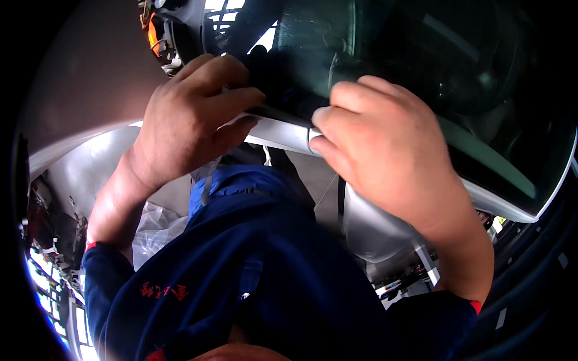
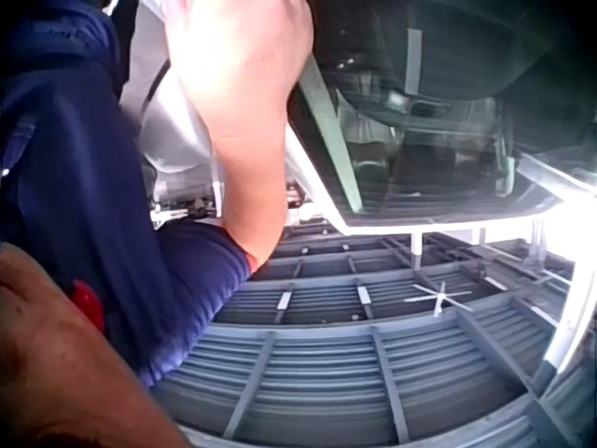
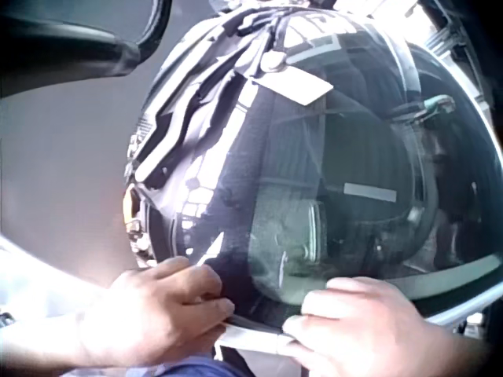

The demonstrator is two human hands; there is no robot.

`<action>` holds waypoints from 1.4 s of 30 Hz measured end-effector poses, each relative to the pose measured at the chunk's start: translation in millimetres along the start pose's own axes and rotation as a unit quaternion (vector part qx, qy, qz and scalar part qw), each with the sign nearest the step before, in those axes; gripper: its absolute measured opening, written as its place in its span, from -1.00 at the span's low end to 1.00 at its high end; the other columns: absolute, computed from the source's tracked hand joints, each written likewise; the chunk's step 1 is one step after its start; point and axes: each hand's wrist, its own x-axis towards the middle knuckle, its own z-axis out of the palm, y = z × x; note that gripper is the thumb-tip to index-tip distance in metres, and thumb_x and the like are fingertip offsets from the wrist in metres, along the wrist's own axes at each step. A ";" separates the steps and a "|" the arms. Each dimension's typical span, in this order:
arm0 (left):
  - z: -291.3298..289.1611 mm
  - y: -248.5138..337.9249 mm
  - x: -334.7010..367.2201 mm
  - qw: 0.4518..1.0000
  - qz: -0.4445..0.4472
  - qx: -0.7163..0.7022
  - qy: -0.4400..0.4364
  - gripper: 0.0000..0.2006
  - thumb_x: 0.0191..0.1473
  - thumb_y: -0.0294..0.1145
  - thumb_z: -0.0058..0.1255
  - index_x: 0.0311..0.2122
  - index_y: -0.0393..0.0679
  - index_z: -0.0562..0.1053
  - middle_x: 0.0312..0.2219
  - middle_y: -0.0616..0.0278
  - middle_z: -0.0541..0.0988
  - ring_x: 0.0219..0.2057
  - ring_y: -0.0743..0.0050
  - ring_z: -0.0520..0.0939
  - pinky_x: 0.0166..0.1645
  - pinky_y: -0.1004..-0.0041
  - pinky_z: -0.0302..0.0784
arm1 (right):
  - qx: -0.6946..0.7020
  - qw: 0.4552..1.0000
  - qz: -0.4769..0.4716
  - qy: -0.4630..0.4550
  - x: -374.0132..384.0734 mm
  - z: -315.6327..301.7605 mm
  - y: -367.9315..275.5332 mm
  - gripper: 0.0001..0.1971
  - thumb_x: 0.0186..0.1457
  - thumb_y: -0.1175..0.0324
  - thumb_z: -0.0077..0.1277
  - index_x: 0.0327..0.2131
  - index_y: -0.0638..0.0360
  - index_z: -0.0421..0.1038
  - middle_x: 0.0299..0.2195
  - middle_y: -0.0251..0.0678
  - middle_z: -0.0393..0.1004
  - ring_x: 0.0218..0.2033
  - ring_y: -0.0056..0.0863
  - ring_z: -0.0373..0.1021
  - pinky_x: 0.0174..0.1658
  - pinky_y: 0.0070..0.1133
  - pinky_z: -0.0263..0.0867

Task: The person installs a white trim piece along the edge of a car's windshield. They use a green-handled screwdriver to pry and align the trim, then switch to a socket wrench to tighten fasteners securing the piece in place.

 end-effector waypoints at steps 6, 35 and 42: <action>-0.5 -8.4 24.6 0.983 0.008 -0.147 -0.112 -0.78 -0.04 -0.51 0.42 -0.23 -0.14 0.68 -0.34 0.22 0.59 -0.30 0.20 0.67 -0.24 0.31 0.63 | -0.001 0.999 0.031 0.020 -2.7 8.3 -6.2 -0.84 -0.08 0.41 0.40 -0.39 0.16 0.64 -0.47 -0.35 0.45 -0.40 -0.30 0.40 -0.33 -0.38 0.37; 7.2 -36.3 7.1 0.976 0.068 -0.208 0.006 -0.85 0.02 -0.50 0.35 -0.26 -0.16 0.63 -0.33 0.21 0.59 -0.29 0.14 0.66 -0.21 0.25 0.62 | -0.092 0.993 -0.051 -0.044 39.5 -14.8 -17.2 -0.82 -0.06 0.48 0.38 -0.35 0.20 0.58 -0.45 -0.28 0.49 -0.41 -0.24 0.46 -0.38 -0.36 0.38; -12.4 -51.9 11.3 0.961 0.139 -0.238 -0.018 -0.87 0.15 -0.37 0.24 -0.33 -0.19 0.55 -0.37 0.08 0.53 -0.32 -0.03 0.67 -0.24 0.16 0.64 | -0.137 0.982 -0.118 -0.059 56.1 -21.7 -22.0 -0.77 -0.10 0.52 0.40 -0.33 0.22 0.57 -0.44 -0.27 0.48 -0.41 -0.25 0.44 -0.39 -0.38 0.37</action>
